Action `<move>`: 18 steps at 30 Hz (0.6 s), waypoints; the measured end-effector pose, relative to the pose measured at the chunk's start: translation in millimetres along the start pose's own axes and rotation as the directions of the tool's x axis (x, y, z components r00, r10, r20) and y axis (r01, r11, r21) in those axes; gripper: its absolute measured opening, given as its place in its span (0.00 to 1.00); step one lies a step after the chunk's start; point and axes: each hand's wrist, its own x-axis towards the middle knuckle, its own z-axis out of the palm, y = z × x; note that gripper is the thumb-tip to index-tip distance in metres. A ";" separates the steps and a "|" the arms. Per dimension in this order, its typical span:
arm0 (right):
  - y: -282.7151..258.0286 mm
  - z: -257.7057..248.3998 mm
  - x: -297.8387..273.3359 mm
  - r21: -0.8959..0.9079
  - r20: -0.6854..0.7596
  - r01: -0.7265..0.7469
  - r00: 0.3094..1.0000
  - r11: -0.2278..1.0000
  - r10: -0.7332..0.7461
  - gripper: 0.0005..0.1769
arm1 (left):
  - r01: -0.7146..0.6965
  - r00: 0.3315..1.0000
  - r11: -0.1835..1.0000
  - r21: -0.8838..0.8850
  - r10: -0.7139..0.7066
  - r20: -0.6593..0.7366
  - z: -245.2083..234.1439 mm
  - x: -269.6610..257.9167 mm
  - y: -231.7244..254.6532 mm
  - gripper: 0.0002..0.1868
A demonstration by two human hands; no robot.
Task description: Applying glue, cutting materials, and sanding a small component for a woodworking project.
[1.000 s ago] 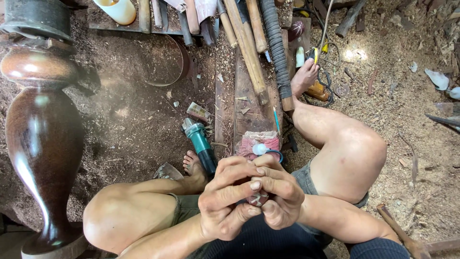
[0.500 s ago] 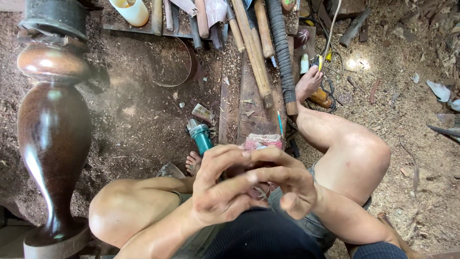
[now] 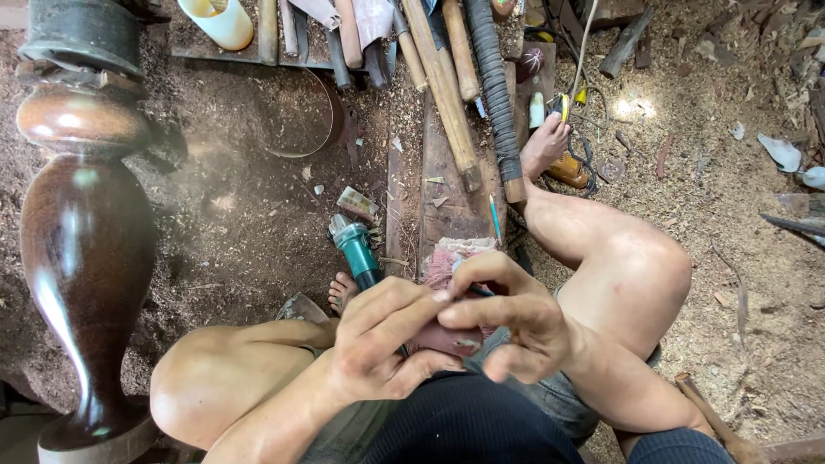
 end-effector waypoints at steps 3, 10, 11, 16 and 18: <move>2.3 -3.9 0.7 0.026 0.025 0.031 0.999 0.999 -0.031 0.37 | -0.008 0.998 0.998 0.061 0.012 -0.057 0.3 -2.6 -0.8 0.33; 7.2 -8.9 -8.8 -0.058 0.087 0.076 0.994 0.995 -0.071 0.24 | 0.012 1.000 1.000 0.015 -0.012 -0.003 4.0 -4.6 0.6 0.32; 7.3 -7.4 -8.9 -0.054 0.077 0.079 0.994 0.995 -0.074 0.24 | 0.031 1.000 0.999 -0.009 -0.031 -0.002 4.3 -5.8 -0.5 0.32; 11.9 -2.5 -13.3 -0.067 0.029 0.057 0.998 0.996 -0.055 0.22 | 0.086 0.996 0.996 -0.026 -0.086 0.017 2.8 -10.2 -3.9 0.31; 21.0 0.1 -18.7 -0.045 0.013 0.069 0.998 0.997 -0.069 0.22 | 0.180 0.984 0.981 -0.077 -0.180 0.002 0.8 -13.7 -4.0 0.31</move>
